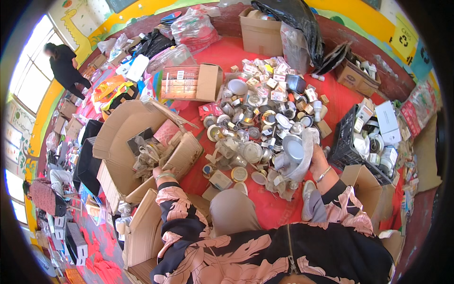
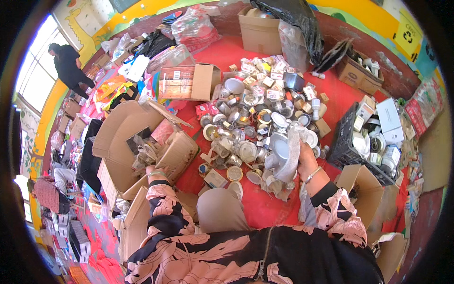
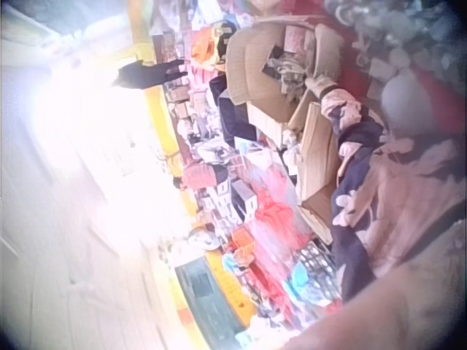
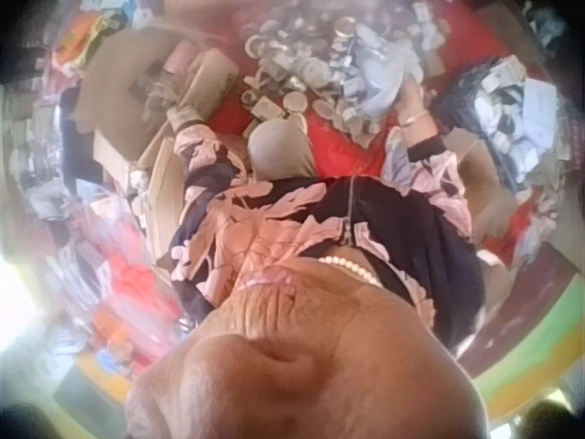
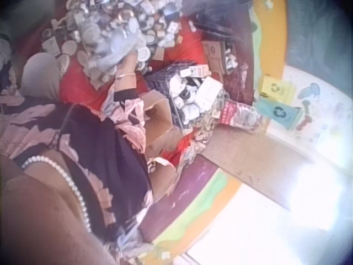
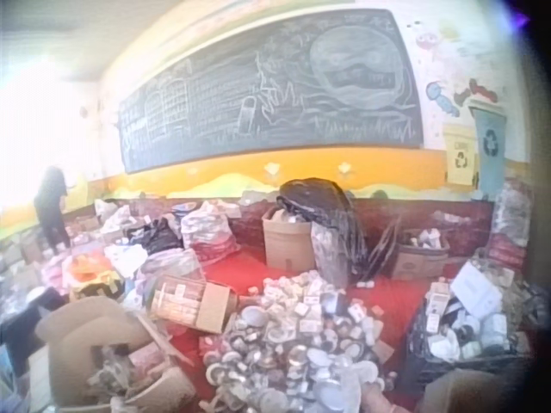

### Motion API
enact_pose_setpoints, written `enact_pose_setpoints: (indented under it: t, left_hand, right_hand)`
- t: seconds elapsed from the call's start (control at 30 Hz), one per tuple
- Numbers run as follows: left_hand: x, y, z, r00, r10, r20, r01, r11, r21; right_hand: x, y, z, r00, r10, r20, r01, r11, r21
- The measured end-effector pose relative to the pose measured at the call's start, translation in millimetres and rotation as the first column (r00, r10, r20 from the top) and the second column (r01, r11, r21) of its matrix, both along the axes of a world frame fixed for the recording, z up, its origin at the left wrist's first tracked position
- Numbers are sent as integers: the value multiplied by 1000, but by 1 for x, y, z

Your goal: The person picks up and wipes a lighting fixture with a cloth, then places it into a cardboard box after moving other boxes aside.

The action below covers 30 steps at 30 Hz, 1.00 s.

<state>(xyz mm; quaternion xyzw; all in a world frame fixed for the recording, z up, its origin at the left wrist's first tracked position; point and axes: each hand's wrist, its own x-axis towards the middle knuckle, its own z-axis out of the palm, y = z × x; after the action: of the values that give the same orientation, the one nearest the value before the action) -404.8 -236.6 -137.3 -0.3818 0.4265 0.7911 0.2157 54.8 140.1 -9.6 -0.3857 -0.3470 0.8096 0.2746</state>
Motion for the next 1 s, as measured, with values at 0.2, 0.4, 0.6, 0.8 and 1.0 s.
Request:
enact_pose_setpoints:
  t: [0.2, 0.4, 0.6, 0.8, 1.0]
  left_hand:
    - [13, 11, -13, 988, -121, -90, 131, 985, 110]
    - [38, 16, 3, 998, 61, -1, -61, 995, 84]
    - [42, 14, 23, 999, 19, 42, -15, 997, -77]
    - [200, 128, 165, 458, -665, -590, 667, 696, -266]
    - [322, 157, 199, -270, -737, -620, 553, 408, -726]
  right_hand:
    - [13, -1, 12, 999, 5, 46, -3, 999, -43]
    - [2, -7, 5, 999, 5, 41, -5, 1000, -6]
    - [-17, -12, 5, 987, 140, -78, -147, 985, -92]
    - [-22, -27, 28, 908, 262, -327, -290, 956, -41]
    - [-44, -58, 30, 903, 301, -306, -312, 950, 13]
